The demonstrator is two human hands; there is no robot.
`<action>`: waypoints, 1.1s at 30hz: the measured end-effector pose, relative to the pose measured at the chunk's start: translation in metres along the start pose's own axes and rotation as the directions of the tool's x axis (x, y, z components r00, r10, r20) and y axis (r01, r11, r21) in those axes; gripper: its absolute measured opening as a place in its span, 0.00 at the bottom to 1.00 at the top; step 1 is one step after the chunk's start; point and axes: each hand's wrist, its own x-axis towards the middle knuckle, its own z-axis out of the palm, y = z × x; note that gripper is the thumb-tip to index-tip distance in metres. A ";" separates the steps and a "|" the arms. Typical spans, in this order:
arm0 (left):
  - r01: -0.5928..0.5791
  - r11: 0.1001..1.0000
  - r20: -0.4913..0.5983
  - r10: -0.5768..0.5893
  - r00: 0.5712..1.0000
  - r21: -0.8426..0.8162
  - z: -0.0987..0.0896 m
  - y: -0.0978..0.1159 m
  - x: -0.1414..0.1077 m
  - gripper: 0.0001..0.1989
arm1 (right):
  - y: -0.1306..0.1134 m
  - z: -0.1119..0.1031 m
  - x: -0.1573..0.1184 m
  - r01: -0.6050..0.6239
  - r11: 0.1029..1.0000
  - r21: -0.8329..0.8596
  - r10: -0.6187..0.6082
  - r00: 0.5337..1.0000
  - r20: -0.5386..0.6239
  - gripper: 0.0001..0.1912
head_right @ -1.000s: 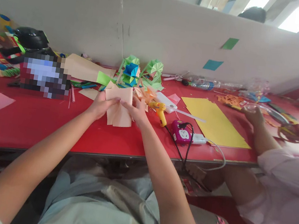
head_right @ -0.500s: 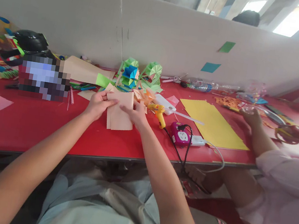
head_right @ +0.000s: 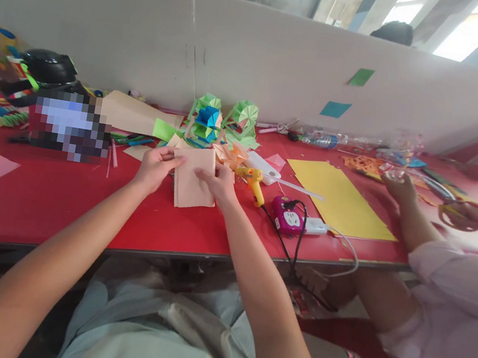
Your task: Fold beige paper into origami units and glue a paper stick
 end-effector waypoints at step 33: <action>0.069 0.997 0.087 -0.066 0.994 -0.036 0.004 0.009 -0.004 0.23 | -0.002 0.000 -0.001 0.015 0.999 -0.032 -0.016 0.999 -0.035 0.25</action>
